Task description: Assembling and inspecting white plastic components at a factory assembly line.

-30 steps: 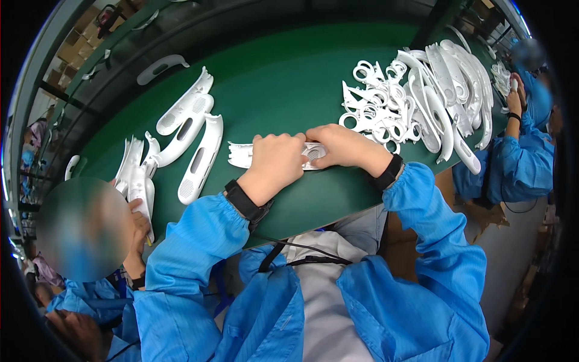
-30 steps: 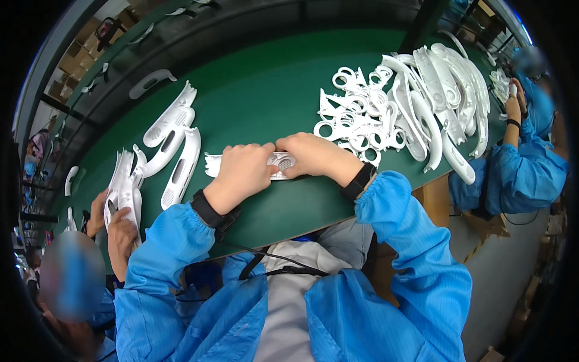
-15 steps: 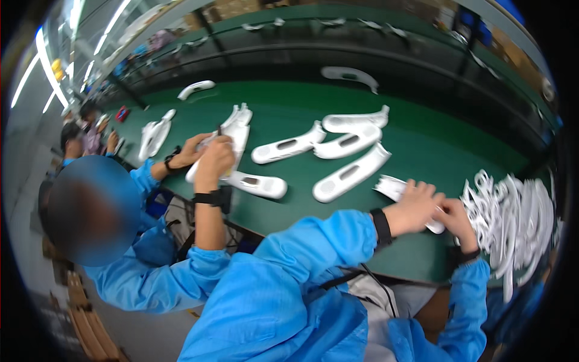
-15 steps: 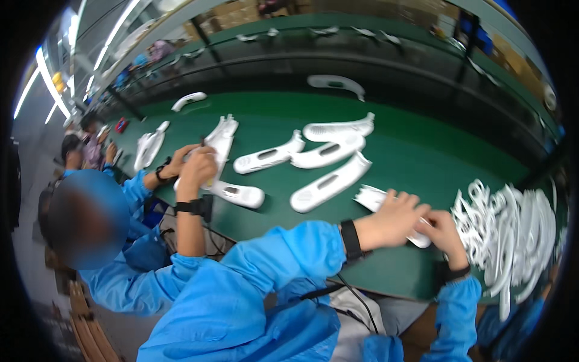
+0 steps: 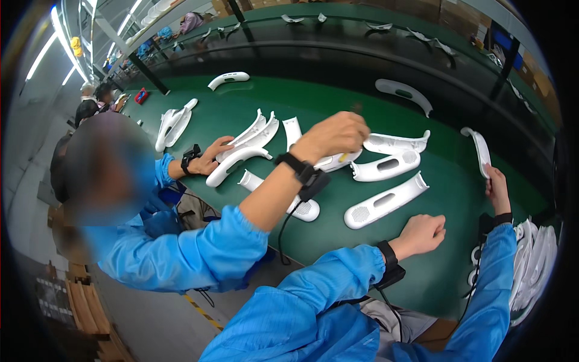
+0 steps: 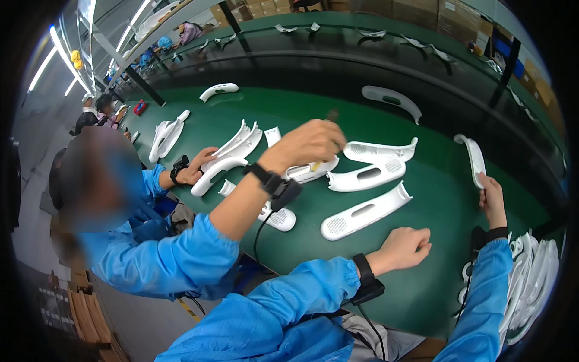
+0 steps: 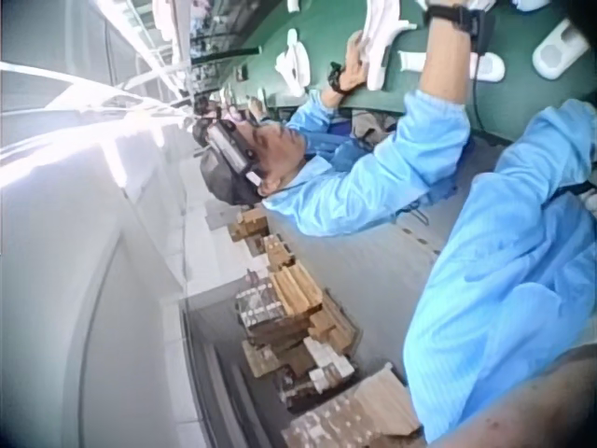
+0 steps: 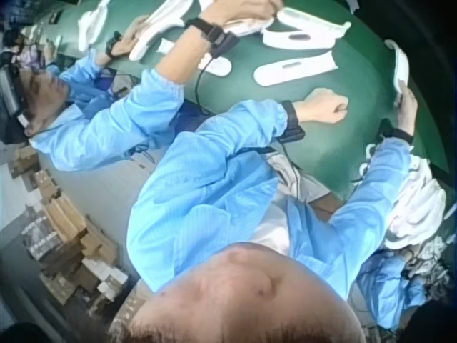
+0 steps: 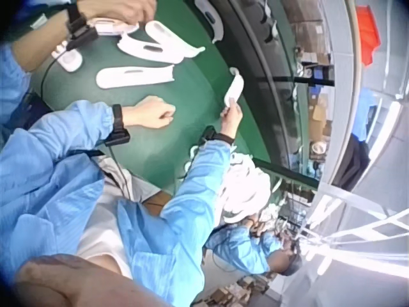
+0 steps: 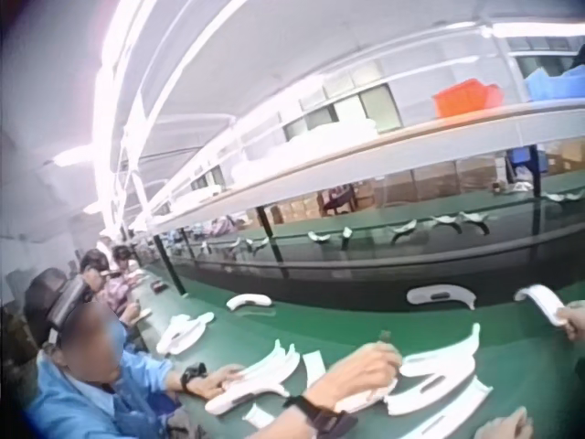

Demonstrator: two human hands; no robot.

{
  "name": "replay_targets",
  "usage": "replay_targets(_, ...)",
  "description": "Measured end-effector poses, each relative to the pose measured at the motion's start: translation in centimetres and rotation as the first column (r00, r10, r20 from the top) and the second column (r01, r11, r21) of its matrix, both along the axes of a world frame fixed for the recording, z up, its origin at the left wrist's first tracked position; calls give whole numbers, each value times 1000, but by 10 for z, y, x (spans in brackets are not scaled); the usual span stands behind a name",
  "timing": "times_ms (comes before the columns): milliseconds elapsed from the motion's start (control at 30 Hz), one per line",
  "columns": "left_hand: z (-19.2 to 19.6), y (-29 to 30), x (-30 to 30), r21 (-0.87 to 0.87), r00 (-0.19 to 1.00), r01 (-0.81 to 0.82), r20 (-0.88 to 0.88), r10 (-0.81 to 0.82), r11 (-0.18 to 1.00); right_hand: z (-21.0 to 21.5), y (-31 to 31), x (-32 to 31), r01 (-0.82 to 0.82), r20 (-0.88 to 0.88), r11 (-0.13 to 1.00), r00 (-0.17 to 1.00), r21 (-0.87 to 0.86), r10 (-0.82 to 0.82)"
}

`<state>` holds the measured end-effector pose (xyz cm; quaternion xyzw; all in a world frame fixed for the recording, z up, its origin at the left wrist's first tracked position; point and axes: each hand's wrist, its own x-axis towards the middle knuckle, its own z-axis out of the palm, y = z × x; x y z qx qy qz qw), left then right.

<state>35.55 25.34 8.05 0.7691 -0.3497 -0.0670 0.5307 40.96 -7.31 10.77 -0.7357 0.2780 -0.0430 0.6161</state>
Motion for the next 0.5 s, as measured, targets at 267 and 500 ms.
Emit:
replay_targets(267,-1,-9,3,-49,997,-14,-71,10,999,-43,9,128,120,268,460,924,-880,271)
replay_targets(500,1,-2,7,-74,998,-12,-66,7,997,-39,116,185,-293,-96,513,922,-807,376)
